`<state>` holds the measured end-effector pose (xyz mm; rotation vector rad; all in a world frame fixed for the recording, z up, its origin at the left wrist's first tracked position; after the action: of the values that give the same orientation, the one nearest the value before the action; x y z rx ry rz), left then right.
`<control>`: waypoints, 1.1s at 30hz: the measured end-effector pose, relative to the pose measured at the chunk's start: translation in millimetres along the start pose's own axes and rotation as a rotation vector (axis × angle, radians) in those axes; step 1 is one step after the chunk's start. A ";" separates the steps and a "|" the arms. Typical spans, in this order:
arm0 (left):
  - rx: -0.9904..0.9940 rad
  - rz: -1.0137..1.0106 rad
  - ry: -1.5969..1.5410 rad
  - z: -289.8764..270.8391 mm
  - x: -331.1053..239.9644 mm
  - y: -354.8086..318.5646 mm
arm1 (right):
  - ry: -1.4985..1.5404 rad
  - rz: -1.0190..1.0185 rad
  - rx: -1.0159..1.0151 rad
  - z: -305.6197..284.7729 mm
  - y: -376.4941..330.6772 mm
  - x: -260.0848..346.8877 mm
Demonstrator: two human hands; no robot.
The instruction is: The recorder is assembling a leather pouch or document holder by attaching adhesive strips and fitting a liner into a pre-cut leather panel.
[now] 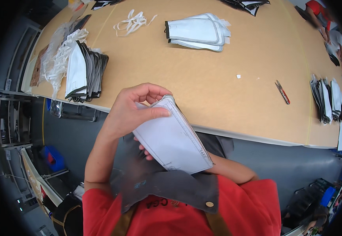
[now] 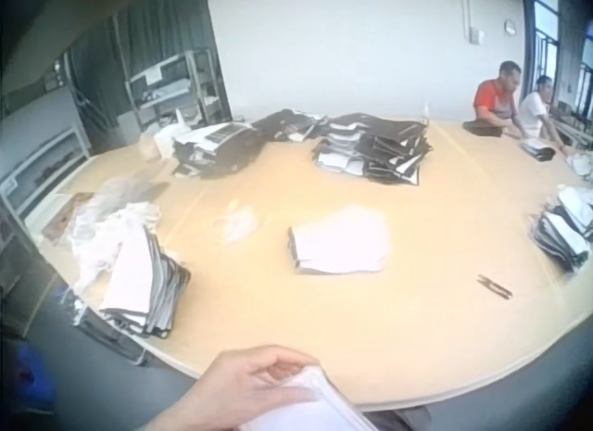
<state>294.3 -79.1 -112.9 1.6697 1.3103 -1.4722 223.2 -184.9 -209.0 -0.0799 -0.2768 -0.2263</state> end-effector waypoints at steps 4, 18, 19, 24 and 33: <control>-0.081 -0.043 -0.065 -0.9 11.7 -10.1 | 0.013 -0.098 -0.330 12.1 -21.4 20.9; -0.366 0.199 -0.023 -4.9 -15.2 -46.5 | -1.350 -0.417 -0.262 65.8 -25.8 110.0; -0.371 0.242 0.023 -2.4 -15.5 -49.4 | -1.356 -0.440 -0.260 64.5 -26.0 108.6; -0.446 0.546 0.183 5.3 -13.5 -58.5 | -1.641 -0.562 -0.211 63.3 -30.6 105.4; -0.422 0.673 0.362 13.1 -22.7 -65.4 | -1.760 -0.667 -0.112 69.5 -34.5 97.7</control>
<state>231.2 -73.1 -82.0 1.8664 0.9798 -0.4858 288.6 -231.3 -113.4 -0.2887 -2.0605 -0.8055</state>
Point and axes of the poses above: each hand's wrist, its own y-axis towards the middle knuckle, its own z-axis out of the palm, x = y × z, the point moved 6 cm from there along y, towards the middle knuckle, and after that the axes turned 8 degrees about x, right-handed, at the moved point
